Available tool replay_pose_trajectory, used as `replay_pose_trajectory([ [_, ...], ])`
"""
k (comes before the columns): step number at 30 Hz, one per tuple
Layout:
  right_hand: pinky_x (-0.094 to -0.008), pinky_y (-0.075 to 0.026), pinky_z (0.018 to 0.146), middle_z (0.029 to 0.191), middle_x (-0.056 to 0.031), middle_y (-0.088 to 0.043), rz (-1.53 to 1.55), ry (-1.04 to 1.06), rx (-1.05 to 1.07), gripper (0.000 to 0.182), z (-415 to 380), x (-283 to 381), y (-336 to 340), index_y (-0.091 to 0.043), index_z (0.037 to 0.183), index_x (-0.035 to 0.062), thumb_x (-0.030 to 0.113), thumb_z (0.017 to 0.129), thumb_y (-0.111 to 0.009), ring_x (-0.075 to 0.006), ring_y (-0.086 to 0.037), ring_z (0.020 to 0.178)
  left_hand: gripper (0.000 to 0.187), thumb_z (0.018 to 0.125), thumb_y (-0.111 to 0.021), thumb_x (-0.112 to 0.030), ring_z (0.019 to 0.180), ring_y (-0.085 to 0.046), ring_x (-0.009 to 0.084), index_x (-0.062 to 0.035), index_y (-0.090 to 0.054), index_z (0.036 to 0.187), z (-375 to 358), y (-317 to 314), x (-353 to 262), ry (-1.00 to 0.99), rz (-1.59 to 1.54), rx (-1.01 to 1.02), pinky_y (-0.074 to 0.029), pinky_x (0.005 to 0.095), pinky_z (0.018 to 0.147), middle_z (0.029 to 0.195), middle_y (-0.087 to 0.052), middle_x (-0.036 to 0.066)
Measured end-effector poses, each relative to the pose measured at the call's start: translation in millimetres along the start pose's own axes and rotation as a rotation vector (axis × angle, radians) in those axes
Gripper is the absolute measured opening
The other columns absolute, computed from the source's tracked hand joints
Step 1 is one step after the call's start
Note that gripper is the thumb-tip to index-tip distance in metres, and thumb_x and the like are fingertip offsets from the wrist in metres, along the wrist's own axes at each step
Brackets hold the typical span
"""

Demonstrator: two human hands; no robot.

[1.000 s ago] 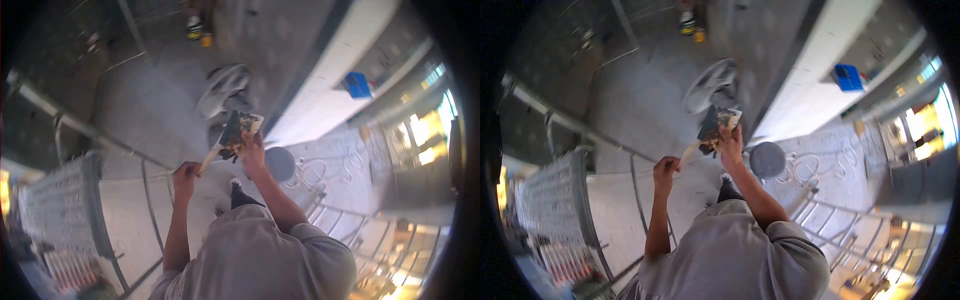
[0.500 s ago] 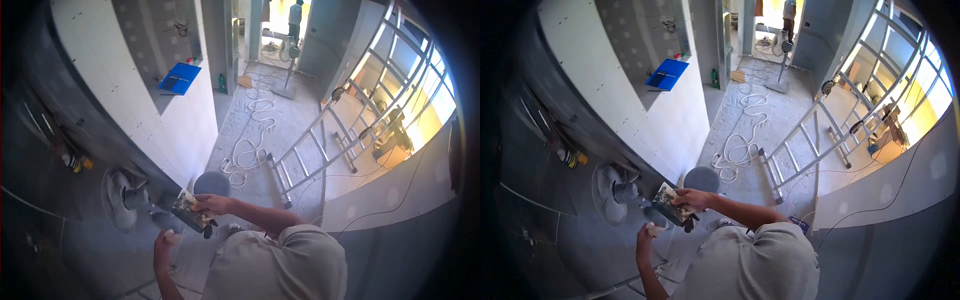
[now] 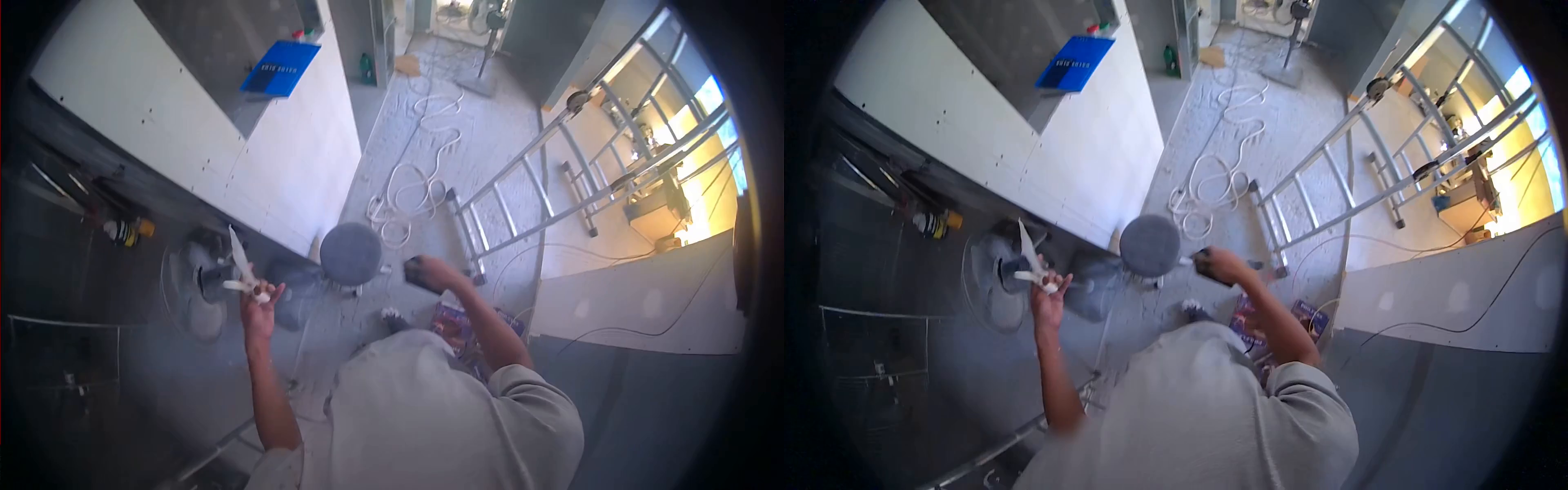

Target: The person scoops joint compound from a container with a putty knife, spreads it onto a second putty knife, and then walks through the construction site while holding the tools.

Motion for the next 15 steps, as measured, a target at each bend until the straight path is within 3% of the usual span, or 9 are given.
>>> replay_pose_trajectory([
  [2,-0.0507,-0.049,0.08,0.1,-0.0301,-0.065,-0.006,-0.168,-0.191,0.033,-28.9,-41.1,5.5,-0.053,0.116,0.0015,0.022,0.09,-0.057,-0.0468,-0.063,0.097,0.019,0.098,-0.055,-0.023,0.076,-0.057,0.0155,-0.0075,-0.056,0.108,-7.8,52.1,27.4,0.1,0.071,-0.064,-0.055,0.048,0.091,0.085,-0.053,0.002],
  [4,-0.0467,-0.051,0.077,0.101,-0.0265,-0.067,-0.055,-0.236,-0.216,0.036,-57.2,-81.1,-8.3,-0.051,0.12,0.0006,0.017,0.09,-0.06,-0.0404,-0.067,0.094,0.024,0.098,-0.054,-0.032,0.071,-0.054,0.0148,-0.0075,-0.057,0.1,-12.2,119.8,72.8,0.197,0.132,-0.107,-0.058,0.0461,0.085,0.08,-0.051,0.002],
  [6,-0.0399,-0.053,0.074,0.103,-0.016,-0.068,0.341,-0.258,-0.43,0.04,-76.6,-129.6,-24.0,-0.049,0.126,0.0016,0.011,0.09,-0.063,-0.0287,-0.068,0.091,0.036,0.097,-0.053,-0.043,0.066,-0.053,0.0153,-0.0093,-0.057,0.085,-40.4,201.9,120.0,0.402,0.514,-0.237,-0.06,0.0436,0.073,0.073,-0.049,0.002],
  [8,-0.0391,-0.053,0.08,0.106,-0.015,-0.068,0.717,-0.267,-0.486,0.044,-94.5,-116.0,-20.2,-0.05,0.128,-0.0002,0.011,0.089,-0.065,-0.0279,-0.068,0.095,0.04,0.095,-0.055,-0.044,0.065,-0.055,0.0165,-0.0078,-0.061,0.08,-87.1,249.0,148.1,0.731,0.909,-0.287,-0.059,0.0379,0.066,0.071,-0.053,0.003],
  [10,-0.0383,-0.053,0.085,0.108,-0.0141,-0.068,1.094,-0.28,-0.533,0.047,-123.6,-78.6,-13.9,-0.05,0.13,-0.002,0.011,0.088,-0.067,-0.0272,-0.067,0.099,0.041,0.095,-0.055,-0.042,0.069,-0.064,0.0235,-0.0051,-0.066,0.079,-156.4,316.7,175.4,0.807,1.03,-0.446,-0.057,0.0406,0.067,0.077,-0.064,0.007],
  [12,-0.0328,-0.054,0.087,0.109,-0.006,-0.066,1.438,-0.205,-0.46,0.044,-129.9,-34.0,-2.8,-0.051,0.13,-0.0014,0.008,0.09,-0.066,-0.0183,-0.066,0.098,0.043,0.095,-0.054,-0.039,0.085,-0.069,0.0309,0.0003,-0.07,0.092,-209.0,385.5,227.1,0.504,2.202,0.49,-0.055,0.0468,0.077,0.092,-0.071,0.014],
  [13,-0.0355,-0.057,0.079,0.114,-0.0091,-0.062,0.814,0.123,-0.538,0.042,-125.4,-19.2,9.2,-0.049,0.13,0.001,0.007,0.091,-0.064,-0.0201,-0.065,0.097,0.042,0.095,-0.051,-0.035,0.102,-0.066,0.0366,0.0011,-0.068,0.108,-249.5,420.0,242.4,0.805,2.133,0.51,-0.049,0.0521,0.091,0.109,-0.069,0.019],
  [14,-0.0355,-0.057,0.079,0.114,-0.0091,-0.062,0.811,0.123,-0.55,0.042,-122.9,-30.8,0.9,-0.049,0.13,0.001,0.007,0.091,-0.064,-0.0201,-0.065,0.097,0.044,0.096,-0.05,-0.036,0.112,-0.061,0.0367,0.0008,-0.065,0.116,-274.5,429.9,243.7,0.658,1.95,0.267,-0.043,0.0521,0.098,0.115,-0.066,0.02],
  [15,-0.0365,-0.058,0.079,0.114,-0.0096,-0.062,1.231,0.014,-0.483,0.041,-117.9,-9.7,1.3,-0.05,0.13,0.0012,0.008,0.091,-0.064,-0.0216,-0.066,0.098,0.047,0.096,-0.049,-0.036,0.122,-0.055,0.0367,0.0005,-0.061,0.124,-294.0,421.2,233.8,0.483,1.739,0.083,-0.038,0.0521,0.106,0.122,-0.063,0.02],
])
Point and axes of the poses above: each hand's wrist, its own z-axis towards the middle knuckle, its own y-axis out of the back of the hand, x = y × z, the point moved 8 cm from there along z, towards the middle knuckle
